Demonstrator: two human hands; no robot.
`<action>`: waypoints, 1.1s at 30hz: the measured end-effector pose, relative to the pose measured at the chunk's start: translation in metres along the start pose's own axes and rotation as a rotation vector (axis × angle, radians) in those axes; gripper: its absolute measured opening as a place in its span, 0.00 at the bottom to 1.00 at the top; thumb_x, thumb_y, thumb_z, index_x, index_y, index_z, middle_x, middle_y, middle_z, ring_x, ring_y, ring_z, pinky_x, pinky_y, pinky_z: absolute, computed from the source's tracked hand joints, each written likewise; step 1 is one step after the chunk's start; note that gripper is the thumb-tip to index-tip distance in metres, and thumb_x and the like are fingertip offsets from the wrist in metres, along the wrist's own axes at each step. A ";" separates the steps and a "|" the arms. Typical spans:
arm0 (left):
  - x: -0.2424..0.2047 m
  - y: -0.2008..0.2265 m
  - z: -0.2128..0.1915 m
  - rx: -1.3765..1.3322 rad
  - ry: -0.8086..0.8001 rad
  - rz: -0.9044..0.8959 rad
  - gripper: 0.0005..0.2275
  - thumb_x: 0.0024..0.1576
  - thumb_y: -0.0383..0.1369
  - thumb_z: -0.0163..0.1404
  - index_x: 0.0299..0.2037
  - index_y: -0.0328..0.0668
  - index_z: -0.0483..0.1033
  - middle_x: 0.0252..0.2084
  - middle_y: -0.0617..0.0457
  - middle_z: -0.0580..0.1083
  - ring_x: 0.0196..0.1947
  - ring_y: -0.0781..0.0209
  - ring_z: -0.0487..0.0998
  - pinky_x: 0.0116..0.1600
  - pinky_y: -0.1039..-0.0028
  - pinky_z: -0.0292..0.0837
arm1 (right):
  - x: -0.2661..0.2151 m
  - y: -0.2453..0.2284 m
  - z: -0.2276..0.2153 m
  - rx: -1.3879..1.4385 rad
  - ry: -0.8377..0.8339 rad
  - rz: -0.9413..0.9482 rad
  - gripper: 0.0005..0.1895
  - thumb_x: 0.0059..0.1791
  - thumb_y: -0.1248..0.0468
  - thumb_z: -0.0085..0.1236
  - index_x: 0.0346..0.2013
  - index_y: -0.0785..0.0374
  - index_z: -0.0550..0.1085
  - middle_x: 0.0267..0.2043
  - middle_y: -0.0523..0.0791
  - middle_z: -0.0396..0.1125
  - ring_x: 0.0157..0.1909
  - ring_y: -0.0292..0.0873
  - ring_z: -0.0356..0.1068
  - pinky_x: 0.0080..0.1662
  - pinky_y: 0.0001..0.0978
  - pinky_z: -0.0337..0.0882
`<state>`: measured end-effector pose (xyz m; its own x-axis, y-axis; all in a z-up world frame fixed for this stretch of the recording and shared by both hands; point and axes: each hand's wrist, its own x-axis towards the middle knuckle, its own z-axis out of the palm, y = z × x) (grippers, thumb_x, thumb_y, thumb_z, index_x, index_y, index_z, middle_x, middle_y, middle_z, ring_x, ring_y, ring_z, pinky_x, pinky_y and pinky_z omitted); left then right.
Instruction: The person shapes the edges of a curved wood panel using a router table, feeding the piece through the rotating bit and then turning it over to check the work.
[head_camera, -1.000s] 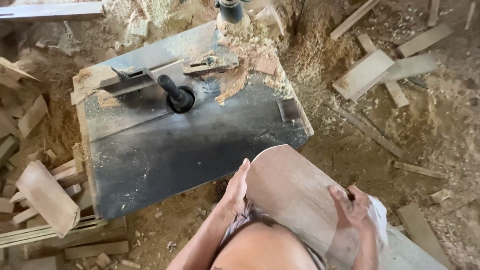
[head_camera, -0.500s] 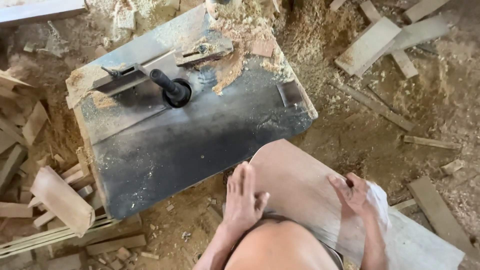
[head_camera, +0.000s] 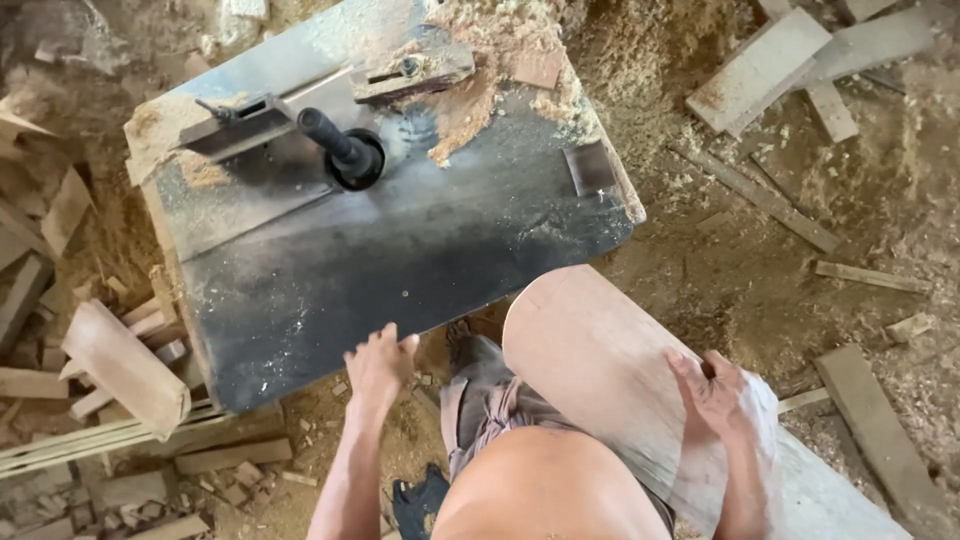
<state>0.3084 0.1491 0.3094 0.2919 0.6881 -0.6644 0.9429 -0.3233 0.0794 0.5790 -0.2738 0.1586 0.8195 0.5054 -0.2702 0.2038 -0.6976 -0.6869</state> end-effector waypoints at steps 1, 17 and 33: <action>-0.001 0.007 0.007 0.008 0.000 0.005 0.24 0.67 0.44 0.33 0.68 0.40 0.62 0.63 0.37 0.71 0.62 0.42 0.74 0.74 0.38 0.51 | -0.001 -0.016 -0.008 0.005 0.005 0.007 0.34 0.46 0.27 0.38 0.18 0.53 0.56 0.14 0.37 0.43 0.17 0.34 0.43 0.26 0.32 0.43; -0.021 0.083 0.077 -1.235 0.049 0.606 0.15 0.67 0.37 0.45 0.56 0.40 0.80 0.45 0.51 0.79 0.46 0.66 0.72 0.58 0.66 0.72 | 0.008 -0.008 0.008 -0.366 -0.128 0.317 0.34 0.48 0.23 0.44 0.33 0.47 0.76 0.32 0.47 0.76 0.45 0.57 0.78 0.49 0.42 0.74; -0.028 0.069 0.090 -1.361 -0.238 0.592 0.17 0.68 0.42 0.39 0.50 0.38 0.78 0.46 0.52 0.78 0.45 0.63 0.77 0.50 0.73 0.72 | 0.002 -0.070 -0.028 -0.045 -0.178 0.402 0.65 0.32 0.23 0.31 0.71 0.66 0.59 0.73 0.58 0.54 0.72 0.64 0.57 0.62 0.71 0.65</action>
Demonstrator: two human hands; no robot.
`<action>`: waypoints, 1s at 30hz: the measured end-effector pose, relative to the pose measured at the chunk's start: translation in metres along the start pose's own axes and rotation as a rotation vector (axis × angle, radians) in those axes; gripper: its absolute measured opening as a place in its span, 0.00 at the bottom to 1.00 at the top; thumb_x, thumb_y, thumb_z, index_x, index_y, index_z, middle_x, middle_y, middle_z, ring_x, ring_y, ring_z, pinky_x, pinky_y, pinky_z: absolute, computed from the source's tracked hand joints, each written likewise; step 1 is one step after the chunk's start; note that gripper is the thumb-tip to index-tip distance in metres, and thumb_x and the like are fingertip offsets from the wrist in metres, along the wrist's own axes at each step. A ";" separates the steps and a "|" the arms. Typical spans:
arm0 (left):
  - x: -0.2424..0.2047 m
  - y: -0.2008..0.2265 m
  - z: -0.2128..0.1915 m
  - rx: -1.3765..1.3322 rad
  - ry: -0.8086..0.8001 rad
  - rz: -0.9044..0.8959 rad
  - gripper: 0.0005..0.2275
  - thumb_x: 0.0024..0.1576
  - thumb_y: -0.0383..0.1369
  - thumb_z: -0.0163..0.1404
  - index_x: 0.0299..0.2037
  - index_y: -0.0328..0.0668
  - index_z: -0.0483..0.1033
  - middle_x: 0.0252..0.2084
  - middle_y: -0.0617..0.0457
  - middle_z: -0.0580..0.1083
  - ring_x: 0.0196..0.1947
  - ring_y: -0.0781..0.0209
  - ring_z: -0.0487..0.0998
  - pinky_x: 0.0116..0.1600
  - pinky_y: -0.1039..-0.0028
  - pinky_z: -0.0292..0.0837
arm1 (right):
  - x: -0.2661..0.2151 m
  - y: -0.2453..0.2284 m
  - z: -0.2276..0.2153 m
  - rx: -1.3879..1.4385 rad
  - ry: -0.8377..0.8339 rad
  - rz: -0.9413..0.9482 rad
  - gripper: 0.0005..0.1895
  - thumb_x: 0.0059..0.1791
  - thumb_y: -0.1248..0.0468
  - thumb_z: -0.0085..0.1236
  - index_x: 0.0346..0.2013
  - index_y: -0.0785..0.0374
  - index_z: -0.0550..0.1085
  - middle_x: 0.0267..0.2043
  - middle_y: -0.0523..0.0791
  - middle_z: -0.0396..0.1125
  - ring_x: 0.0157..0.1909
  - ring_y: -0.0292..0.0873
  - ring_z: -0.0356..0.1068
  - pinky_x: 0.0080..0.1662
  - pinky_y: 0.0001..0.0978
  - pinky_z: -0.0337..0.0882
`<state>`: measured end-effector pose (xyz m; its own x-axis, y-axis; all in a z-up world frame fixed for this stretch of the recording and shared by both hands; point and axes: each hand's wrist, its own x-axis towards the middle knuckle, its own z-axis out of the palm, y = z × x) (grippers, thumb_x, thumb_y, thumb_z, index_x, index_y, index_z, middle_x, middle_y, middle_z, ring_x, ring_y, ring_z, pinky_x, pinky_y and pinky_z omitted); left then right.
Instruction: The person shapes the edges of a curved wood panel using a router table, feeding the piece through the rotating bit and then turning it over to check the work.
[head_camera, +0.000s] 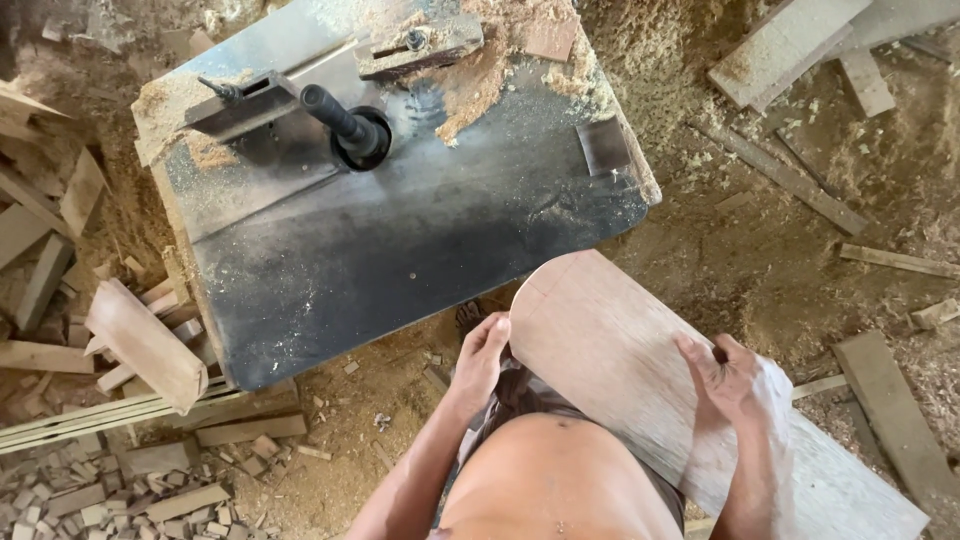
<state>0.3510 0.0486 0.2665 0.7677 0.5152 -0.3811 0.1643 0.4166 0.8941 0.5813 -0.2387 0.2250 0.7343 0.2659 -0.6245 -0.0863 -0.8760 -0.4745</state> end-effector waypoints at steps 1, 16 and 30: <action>0.000 -0.006 0.000 0.000 0.000 0.001 0.17 0.68 0.42 0.39 0.50 0.38 0.78 0.46 0.52 0.78 0.45 0.63 0.77 0.50 0.73 0.72 | 0.001 0.001 0.000 0.000 0.001 0.000 0.65 0.32 0.23 0.31 0.71 0.66 0.59 0.73 0.58 0.54 0.72 0.64 0.57 0.62 0.71 0.65; 0.019 -0.001 -0.005 -0.057 -0.008 -0.075 0.25 0.66 0.53 0.38 0.34 0.43 0.81 0.34 0.57 0.80 0.36 0.68 0.78 0.44 0.76 0.72 | 0.047 0.077 0.031 0.005 0.154 -0.454 0.39 0.46 0.32 0.45 0.54 0.57 0.80 0.45 0.45 0.77 0.40 0.44 0.80 0.50 0.43 0.78; -0.016 -0.022 -0.011 -0.278 -0.209 -0.051 0.32 0.52 0.31 0.64 0.67 0.35 0.65 0.53 0.53 0.75 0.49 0.67 0.76 0.52 0.73 0.77 | 0.075 0.104 0.039 -0.076 0.159 -0.468 0.44 0.47 0.33 0.39 0.55 0.68 0.78 0.30 0.51 0.78 0.17 0.37 0.65 0.29 0.36 0.72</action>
